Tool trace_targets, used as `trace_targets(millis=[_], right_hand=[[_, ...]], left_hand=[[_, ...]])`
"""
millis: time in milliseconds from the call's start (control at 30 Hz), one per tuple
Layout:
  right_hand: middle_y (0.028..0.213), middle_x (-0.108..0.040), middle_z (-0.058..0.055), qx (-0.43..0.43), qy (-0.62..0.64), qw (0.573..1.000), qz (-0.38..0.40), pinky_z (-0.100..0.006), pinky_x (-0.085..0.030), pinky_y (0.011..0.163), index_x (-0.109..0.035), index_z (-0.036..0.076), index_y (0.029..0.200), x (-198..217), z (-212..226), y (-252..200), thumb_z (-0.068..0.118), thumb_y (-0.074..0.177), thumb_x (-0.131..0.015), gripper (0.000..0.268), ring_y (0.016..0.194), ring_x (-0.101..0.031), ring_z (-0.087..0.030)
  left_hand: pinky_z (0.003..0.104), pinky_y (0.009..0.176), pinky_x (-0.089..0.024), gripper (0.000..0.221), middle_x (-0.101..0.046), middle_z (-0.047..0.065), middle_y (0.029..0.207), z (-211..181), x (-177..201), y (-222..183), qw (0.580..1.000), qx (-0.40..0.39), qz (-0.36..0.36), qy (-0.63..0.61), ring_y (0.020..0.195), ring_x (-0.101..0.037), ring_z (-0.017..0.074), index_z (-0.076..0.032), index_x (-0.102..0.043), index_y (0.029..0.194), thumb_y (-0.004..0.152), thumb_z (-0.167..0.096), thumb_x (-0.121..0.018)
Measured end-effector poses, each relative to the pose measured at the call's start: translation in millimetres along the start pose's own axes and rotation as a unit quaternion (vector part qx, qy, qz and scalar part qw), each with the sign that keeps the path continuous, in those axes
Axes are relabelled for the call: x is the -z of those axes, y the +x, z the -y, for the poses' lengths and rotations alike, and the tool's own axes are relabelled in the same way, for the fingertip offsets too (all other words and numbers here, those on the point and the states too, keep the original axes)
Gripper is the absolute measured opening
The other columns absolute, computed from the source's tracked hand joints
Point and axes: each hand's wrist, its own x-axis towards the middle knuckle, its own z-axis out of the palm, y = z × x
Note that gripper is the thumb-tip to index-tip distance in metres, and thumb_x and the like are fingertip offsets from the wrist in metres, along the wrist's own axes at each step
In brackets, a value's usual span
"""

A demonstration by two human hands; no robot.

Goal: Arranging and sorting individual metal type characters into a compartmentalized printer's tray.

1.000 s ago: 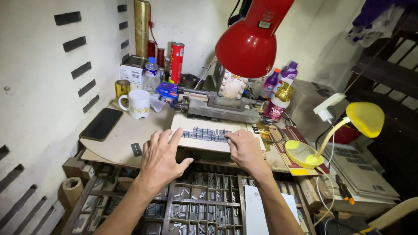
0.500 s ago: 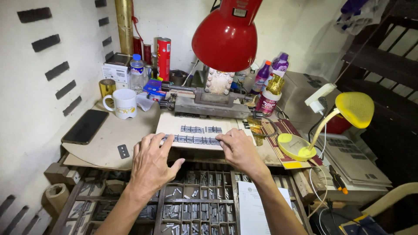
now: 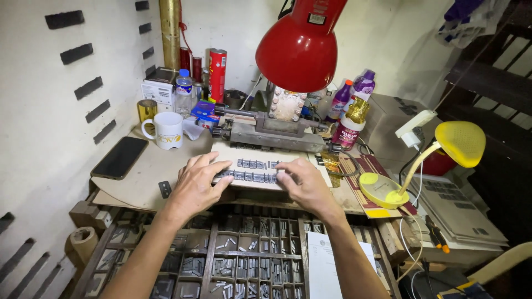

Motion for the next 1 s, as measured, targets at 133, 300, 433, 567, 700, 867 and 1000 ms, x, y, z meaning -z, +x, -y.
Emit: trace_targets(millis=[133,300,433,567,700,867,1000], right_hand=[[0.107,-0.073,-0.009,-0.215,0.483,0.84,-0.121,-0.02,-0.059,0.07,-0.062,0.006,0.128,-1.1,7.5,-0.5,0.015,0.098,-0.061,0.031,0.083,-0.071,-0.011],[0.093,-0.074,-0.012,-0.199,0.456,0.865,-0.062,-0.029,-0.057,0.07,-0.069,0.005,0.113,-10.6,-1.9,6.1,0.019,0.098,-0.059,0.023,0.078,-0.068,-0.015],[0.056,-0.064,-0.007,-0.12,0.184,0.972,0.086,-0.021,-0.043,0.043,-0.074,0.001,0.117,4.2,38.6,10.3,0.009,0.096,-0.067,0.024,0.046,-0.052,-0.012],[0.051,-0.06,-0.004,-0.13,0.025,0.985,0.106,-0.035,-0.049,0.058,-0.078,0.019,0.119,-7.2,23.8,15.3,0.024,0.089,-0.072,0.031,0.054,-0.061,-0.022],[0.055,-0.063,-0.004,-0.149,0.059,0.983,0.088,-0.033,-0.05,0.061,-0.08,0.021,0.113,-7.9,28.4,10.6,0.021,0.09,-0.071,0.024,0.058,-0.062,-0.019],[0.072,-0.072,-0.007,-0.198,0.35,0.915,-0.017,-0.032,-0.055,0.071,-0.078,0.008,0.115,3.4,35.4,13.3,0.021,0.093,-0.073,0.026,0.068,-0.061,-0.016],[0.086,-0.06,-0.005,-0.292,0.531,0.795,-0.021,-0.017,-0.033,0.036,-0.067,0.009,0.113,-18.9,-8.4,25.5,0.035,0.092,-0.063,0.034,0.061,-0.044,-0.009]], left_hand=[[0.059,0.112,-0.043,0.032,-0.057,0.014,0.148,0.5,2.5,4.5,0.999,0.001,0.016,-0.033,0.142,-0.048,0.0415,-0.029,-0.077,0.123,0.093,-0.035,-0.066],[0.06,0.113,-0.042,0.029,-0.056,0.015,0.15,4.4,4.9,11.6,0.997,-0.001,0.027,-0.078,0.142,-0.047,0.0439,-0.028,-0.079,0.118,0.091,-0.034,-0.072],[0.06,0.115,-0.039,0.031,-0.054,0.014,0.152,0.5,13.6,13.1,0.994,0.011,0.061,-0.089,0.144,-0.046,0.0434,-0.03,-0.08,0.12,0.091,-0.033,-0.072],[0.061,0.117,-0.038,0.031,-0.052,0.015,0.154,2.6,13.6,19.4,0.993,0.008,0.08,-0.085,0.146,-0.043,0.0435,-0.029,-0.08,0.119,0.089,-0.035,-0.074],[0.061,0.118,-0.036,0.029,-0.053,0.018,0.153,4.0,14.2,21.5,0.99,-0.001,0.084,-0.11,0.146,-0.042,0.0454,-0.026,-0.081,0.116,0.088,-0.034,-0.075],[0.058,0.12,-0.033,0.026,-0.054,0.021,0.151,5.9,10.1,20.3,0.985,0.004,0.078,-0.154,0.147,-0.04,0.0463,-0.025,-0.082,0.113,0.088,-0.031,-0.076],[0.057,0.121,-0.031,0.027,-0.053,0.021,0.153,8.4,5.4,17.2,0.975,0.024,0.062,-0.211,0.149,-0.037,0.0444,-0.024,-0.081,0.114,0.089,-0.031,-0.075]])
